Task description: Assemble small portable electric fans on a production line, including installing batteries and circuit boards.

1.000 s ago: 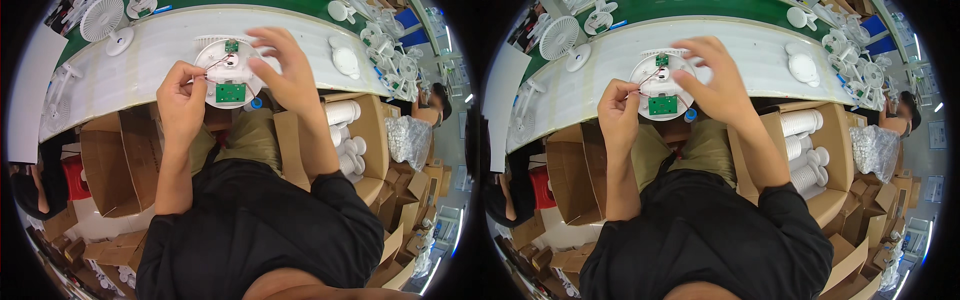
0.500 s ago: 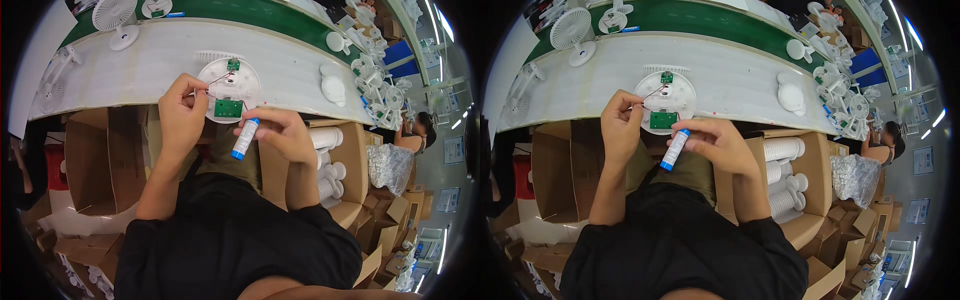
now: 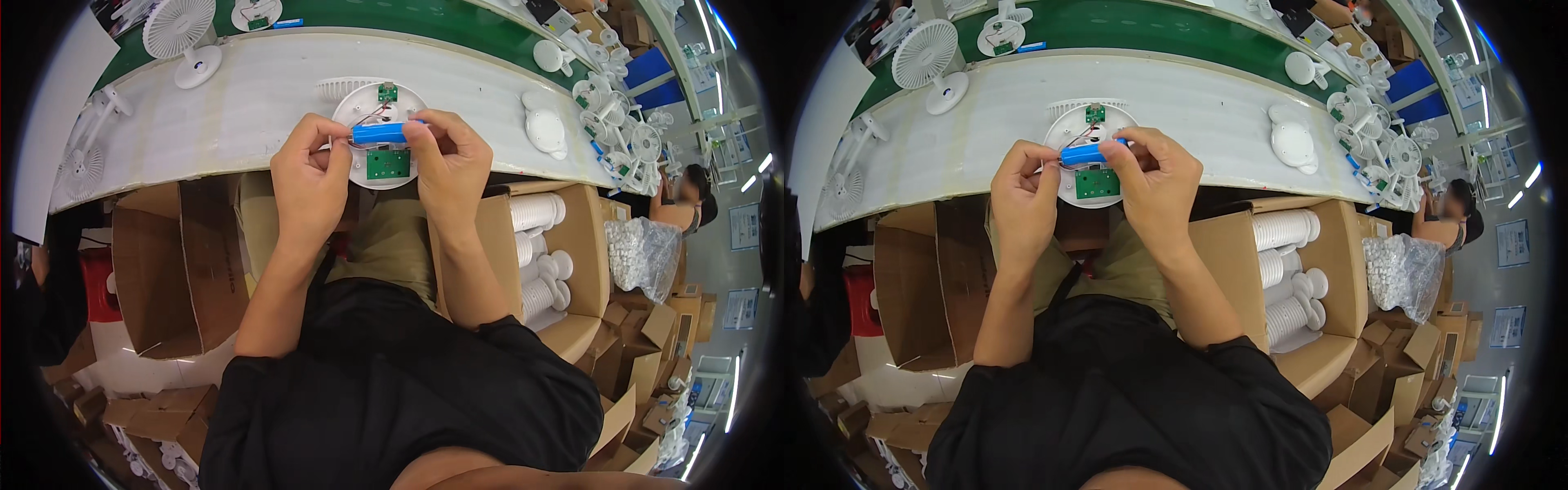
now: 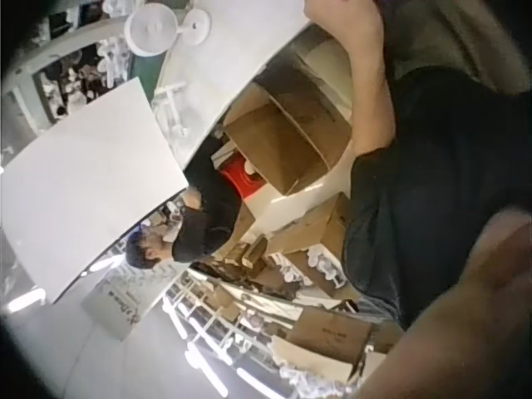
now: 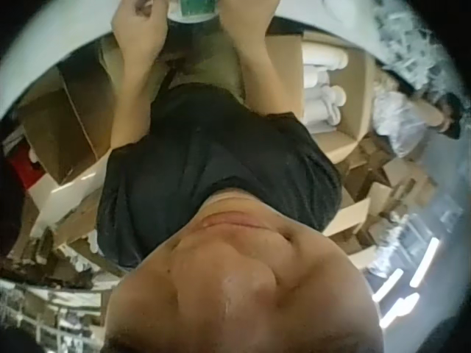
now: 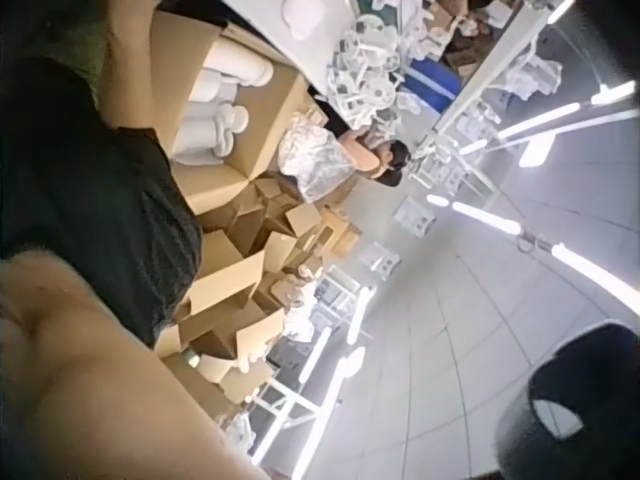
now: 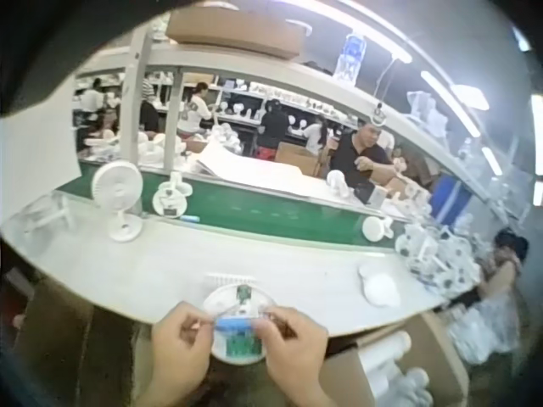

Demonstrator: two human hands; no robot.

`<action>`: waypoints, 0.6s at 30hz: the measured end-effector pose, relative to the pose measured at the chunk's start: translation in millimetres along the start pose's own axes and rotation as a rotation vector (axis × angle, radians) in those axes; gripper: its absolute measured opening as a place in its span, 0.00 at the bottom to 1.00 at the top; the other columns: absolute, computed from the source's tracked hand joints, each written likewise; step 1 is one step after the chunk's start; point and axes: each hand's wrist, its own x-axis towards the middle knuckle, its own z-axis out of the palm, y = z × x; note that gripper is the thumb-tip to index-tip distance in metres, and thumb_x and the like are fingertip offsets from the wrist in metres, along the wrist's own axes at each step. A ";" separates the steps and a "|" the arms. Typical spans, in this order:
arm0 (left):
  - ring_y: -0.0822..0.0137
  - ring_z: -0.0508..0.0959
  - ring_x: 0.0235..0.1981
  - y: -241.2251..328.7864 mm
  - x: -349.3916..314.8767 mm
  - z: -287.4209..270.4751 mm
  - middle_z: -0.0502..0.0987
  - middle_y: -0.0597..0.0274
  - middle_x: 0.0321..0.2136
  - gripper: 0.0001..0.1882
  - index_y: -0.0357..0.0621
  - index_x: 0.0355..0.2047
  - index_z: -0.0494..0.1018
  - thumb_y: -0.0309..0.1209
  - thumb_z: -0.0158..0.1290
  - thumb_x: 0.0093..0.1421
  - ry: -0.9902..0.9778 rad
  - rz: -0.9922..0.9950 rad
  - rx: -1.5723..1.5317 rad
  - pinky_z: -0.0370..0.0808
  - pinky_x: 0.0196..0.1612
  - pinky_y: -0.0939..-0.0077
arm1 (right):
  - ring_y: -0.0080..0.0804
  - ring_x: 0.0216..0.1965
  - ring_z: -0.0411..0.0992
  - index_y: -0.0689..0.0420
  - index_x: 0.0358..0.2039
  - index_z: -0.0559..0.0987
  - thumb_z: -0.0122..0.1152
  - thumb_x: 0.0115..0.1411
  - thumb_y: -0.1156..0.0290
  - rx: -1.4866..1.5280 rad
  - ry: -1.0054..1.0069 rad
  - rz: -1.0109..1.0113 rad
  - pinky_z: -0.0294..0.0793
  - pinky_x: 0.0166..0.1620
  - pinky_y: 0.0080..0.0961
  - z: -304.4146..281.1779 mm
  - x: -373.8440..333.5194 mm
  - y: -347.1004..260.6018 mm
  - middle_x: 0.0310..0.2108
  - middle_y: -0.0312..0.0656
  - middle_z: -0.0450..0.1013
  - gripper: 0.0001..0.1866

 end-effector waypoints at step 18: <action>0.81 0.65 0.22 -5.4 9.2 4.9 0.74 0.62 0.29 0.08 0.36 0.36 0.71 0.14 0.47 0.57 0.025 0.029 -0.027 0.65 0.24 0.90 | 0.36 0.46 0.66 0.61 0.30 0.77 0.65 0.56 0.68 -0.012 0.038 -0.056 0.67 0.46 0.25 6.3 12.7 24.9 0.46 0.46 0.66 0.09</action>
